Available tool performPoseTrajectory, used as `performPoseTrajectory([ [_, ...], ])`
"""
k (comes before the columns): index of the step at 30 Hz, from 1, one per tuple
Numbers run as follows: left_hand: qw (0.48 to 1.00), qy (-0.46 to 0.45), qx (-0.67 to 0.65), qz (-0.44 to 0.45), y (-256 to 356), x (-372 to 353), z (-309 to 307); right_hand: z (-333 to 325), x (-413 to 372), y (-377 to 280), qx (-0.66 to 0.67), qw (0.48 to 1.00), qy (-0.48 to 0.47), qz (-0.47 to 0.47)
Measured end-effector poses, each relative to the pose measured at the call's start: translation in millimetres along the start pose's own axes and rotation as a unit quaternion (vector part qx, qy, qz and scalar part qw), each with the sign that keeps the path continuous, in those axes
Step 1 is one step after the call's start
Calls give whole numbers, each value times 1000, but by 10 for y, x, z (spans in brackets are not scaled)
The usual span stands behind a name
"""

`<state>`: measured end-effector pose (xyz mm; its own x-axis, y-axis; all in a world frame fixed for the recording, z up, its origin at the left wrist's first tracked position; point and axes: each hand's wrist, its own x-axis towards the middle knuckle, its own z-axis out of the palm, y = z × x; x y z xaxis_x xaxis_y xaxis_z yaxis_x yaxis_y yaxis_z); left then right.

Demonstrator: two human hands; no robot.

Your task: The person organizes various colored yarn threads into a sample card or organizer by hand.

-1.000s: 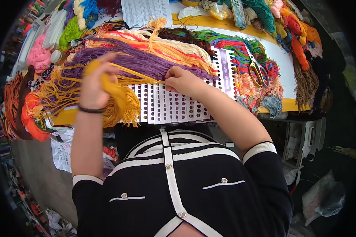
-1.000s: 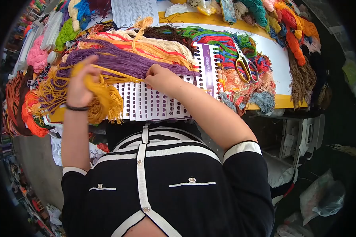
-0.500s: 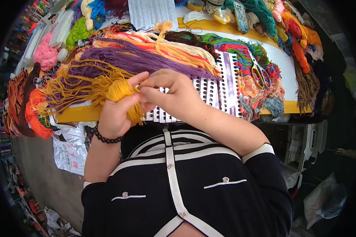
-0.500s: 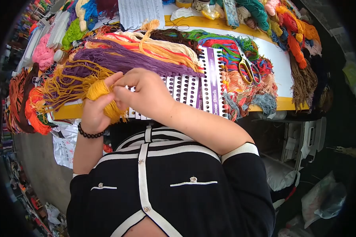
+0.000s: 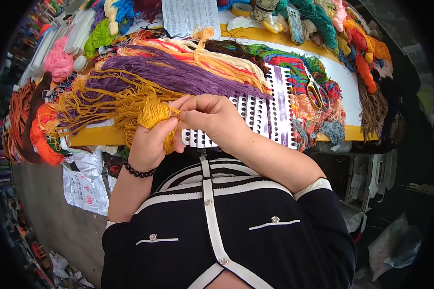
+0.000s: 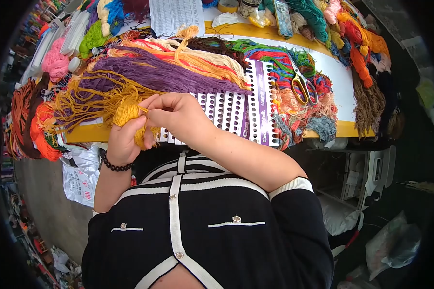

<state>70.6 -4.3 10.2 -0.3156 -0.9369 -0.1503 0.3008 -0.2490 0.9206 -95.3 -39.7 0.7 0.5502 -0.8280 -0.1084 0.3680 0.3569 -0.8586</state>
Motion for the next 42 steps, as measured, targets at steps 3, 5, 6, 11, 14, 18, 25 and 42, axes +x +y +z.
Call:
performPoseTrajectory([
  [3, 998, 45, -39, 26, -33, -9, -3, -68, -6, 39, 49, 999, 6, -21],
  [5, 990, 43, -120, 60, -91, -26, -156, -162, -43, -97, 117, 992, 25, -34],
  [6, 980, 17, -183, 77, -85, -66, -339, -318, -85, -207, 218, 973, -49, -54],
  [11, 909, 201, -323, 171, 304, -352, -1682, -1129, -890, -1275, 210, 961, 24, -181],
  [14, 869, 383, -236, 206, 431, -538, -2524, -2109, -1345, -1750, -274, 792, 488, -241],
  [18, 900, 385, -104, 178, 507, -401, -2040, -1910, -1352, -1716, -571, 487, 619, -233],
  [25, 973, 54, -81, -211, -213, 627, -278, -964, -9, -230, -492, 860, 126, 45],
  [42, 970, 147, 155, -113, -843, 1101, 29, -1009, 317, 40, -473, 866, 91, 131],
])
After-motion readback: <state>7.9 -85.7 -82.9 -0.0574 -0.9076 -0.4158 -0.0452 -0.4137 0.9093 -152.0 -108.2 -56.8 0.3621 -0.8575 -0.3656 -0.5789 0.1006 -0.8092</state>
